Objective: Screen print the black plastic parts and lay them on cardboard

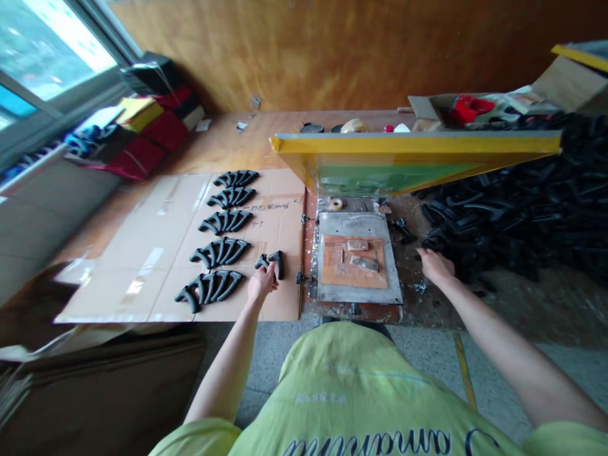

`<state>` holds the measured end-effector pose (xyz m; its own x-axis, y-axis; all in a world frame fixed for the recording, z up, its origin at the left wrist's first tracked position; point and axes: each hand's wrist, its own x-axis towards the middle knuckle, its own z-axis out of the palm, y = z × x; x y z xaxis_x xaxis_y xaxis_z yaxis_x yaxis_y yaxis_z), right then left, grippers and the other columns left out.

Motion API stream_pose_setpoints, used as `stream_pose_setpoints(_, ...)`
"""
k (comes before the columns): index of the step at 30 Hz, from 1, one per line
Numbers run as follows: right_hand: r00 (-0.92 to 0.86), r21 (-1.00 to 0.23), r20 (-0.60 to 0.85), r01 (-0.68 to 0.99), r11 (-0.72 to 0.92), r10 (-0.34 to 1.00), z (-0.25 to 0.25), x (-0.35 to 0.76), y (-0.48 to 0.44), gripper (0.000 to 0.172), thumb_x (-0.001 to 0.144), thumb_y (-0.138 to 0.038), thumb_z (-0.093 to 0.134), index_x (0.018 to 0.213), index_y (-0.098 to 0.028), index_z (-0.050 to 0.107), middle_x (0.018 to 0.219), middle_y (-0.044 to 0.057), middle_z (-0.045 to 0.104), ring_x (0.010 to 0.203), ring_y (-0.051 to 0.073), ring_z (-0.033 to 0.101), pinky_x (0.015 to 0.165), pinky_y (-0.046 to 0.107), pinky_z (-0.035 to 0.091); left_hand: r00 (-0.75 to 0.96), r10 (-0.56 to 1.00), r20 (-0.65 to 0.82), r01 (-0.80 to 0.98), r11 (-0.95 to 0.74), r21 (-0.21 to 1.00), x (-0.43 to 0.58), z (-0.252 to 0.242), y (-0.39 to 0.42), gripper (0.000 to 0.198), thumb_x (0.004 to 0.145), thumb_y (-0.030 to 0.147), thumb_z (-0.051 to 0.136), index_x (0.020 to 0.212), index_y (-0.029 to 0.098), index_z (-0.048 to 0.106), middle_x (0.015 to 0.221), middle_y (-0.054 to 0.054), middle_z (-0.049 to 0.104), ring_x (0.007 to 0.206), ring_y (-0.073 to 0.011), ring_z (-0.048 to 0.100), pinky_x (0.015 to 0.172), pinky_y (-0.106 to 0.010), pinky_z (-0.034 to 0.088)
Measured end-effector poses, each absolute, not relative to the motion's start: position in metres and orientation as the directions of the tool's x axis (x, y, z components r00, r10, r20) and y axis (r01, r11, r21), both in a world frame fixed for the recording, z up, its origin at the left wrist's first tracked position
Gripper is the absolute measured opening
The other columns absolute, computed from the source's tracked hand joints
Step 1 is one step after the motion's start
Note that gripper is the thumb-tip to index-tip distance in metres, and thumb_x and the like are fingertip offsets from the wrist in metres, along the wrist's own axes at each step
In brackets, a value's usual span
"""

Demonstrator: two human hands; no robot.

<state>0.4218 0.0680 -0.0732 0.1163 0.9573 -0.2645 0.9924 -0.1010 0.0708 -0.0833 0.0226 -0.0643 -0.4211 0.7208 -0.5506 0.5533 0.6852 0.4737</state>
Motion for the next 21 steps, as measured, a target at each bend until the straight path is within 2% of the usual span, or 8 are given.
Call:
stream_pose_setpoints(3, 0.070, 0.075, -0.236, 0.996, -0.053, 0.969, -0.077, 0.436, 0.062, 0.037, 0.088, -0.010, 0.044, 0.114, -0.021, 0.067, 0.119, 0.011, 0.067, 0.107, 0.025, 0.062, 0.076, 0.032, 0.048, -0.451, 0.690, -0.567, 0.611, 0.701, 0.368, -0.092, -0.070, 0.029, 0.052, 0.092, 0.054, 0.038, 0.088, 0.011, 0.067, 0.067, -0.017, 0.070, 0.075, -0.0323, 0.072, 0.075, -0.041, 0.053)
stream_pose_setpoints(6, 0.092, -0.104, -0.071, 0.990, -0.099, 0.993, -0.058, 0.428, 0.062, 0.025, 0.085, -0.018, 0.052, 0.104, -0.020, 0.068, 0.108, 0.011, 0.069, 0.096, 0.025, 0.064, 0.077, 0.034, 0.047, -0.454, 0.703, -0.547, 0.641, 0.684, 0.348, -0.088, -0.061, 0.033, 0.052, 0.089, 0.057, 0.045, 0.096, 0.012, 0.069, 0.074, -0.018, 0.072, 0.088, -0.0356, 0.071, 0.082, -0.044, 0.051)
stream_pose_setpoints(10, 0.082, -0.591, 0.109, 0.807, -0.002, 0.991, -0.032, 0.387, 0.069, 0.024, 0.079, -0.031, 0.062, 0.099, -0.020, 0.068, 0.094, 0.006, 0.071, 0.087, 0.023, 0.065, 0.081, 0.035, 0.050, -0.296, 0.879, -0.374, 0.635, 0.473, 0.611, -0.077, -0.027, 0.053, 0.055, 0.085, 0.060, 0.053, 0.103, 0.010, 0.069, 0.076, -0.017, 0.070, 0.084, -0.0340, 0.070, 0.077, -0.042, 0.051)
stream_pose_setpoints(13, -0.113, -0.755, 0.190, 0.618, 0.219, 0.975, -0.032, 0.338, 0.068, 0.024, 0.084, -0.030, 0.059, 0.103, -0.020, 0.069, 0.102, 0.005, 0.072, 0.095, 0.021, 0.066, 0.088, 0.035, 0.050, -0.178, 0.953, -0.243, 0.575, 0.302, 0.760, -0.053, 0.011, 0.083, 0.063, 0.090, 0.066, 0.041, 0.118, 0.015, 0.064, 0.076, -0.010, 0.069, 0.070, -0.0227, 0.068, 0.067, -0.032, 0.051)
stream_pose_setpoints(15, -0.256, -0.724, 0.209, 0.608, 0.325, 0.944, -0.039, 0.308, 0.065, 0.026, 0.088, -0.024, 0.055, 0.108, -0.021, 0.071, 0.108, 0.006, 0.070, 0.100, 0.020, 0.065, 0.092, 0.034, 0.050, -0.133, 0.984, -0.121, 0.458, 0.169, 0.873, -0.028, 0.043, 0.104, 0.068, 0.092, 0.070, 0.028, 0.128, 0.020, 0.057, 0.076, -0.005, 0.067, 0.060, -0.0156, 0.063, 0.060, -0.026, 0.050)
stream_pose_setpoints(17, -0.352, -0.605, 0.176, 0.698, 0.383, 0.919, -0.047, 0.287, 0.061, 0.031, 0.092, -0.020, 0.050, 0.113, -0.022, 0.073, 0.109, 0.007, 0.069, 0.100, 0.019, 0.064, 0.090, 0.032, 0.050, -0.108, 0.992, 0.061, 0.220, -0.036, 0.975, -0.003, 0.076, 0.118, 0.069, 0.092, 0.072, 0.024, 0.131, 0.023, 0.053, 0.074, -0.003, 0.066, 0.053, -0.0121, 0.058, 0.055, -0.023, 0.047)
stream_pose_setpoints(19, -0.413, -0.440, 0.126, 0.791, 0.424, 0.902, -0.052, 0.277, 0.057, 0.036, 0.094, -0.017, 0.047, 0.119, -0.024, 0.072, 0.111, 0.009, 0.067, 0.101, 0.020, 0.063, 0.088, 0.032, 0.050, -0.102, 0.979, 0.175, 0.002, -0.176, 0.984, 0.018, 0.103, 0.122, 0.066, 0.092, 0.072, 0.029, 0.126, 0.022, 0.056, 0.068, -0.001, 0.063, 0.048, -0.0109, 0.053, 0.050, -0.022, 0.044)
stream_pose_setpoints(21, -0.455, -0.319, 0.096, 0.828, 0.461, 0.885, -0.052, 0.278, 0.053, 0.039, 0.093, -0.015, 0.048, 0.124, -0.027, 0.070, 0.116, 0.010, 0.065, 0.107, 0.022, 0.060, 0.091, 0.033, 0.049, -0.099, 0.975, 0.199, -0.102, -0.209, 0.973, 0.028, 0.116, 0.113, 0.061, 0.092, 0.070, 0.035, 0.120, 0.022, 0.059, 0.062, 0.000, 0.060, 0.045, -0.0105, 0.051, 0.047, -0.021, 0.042)
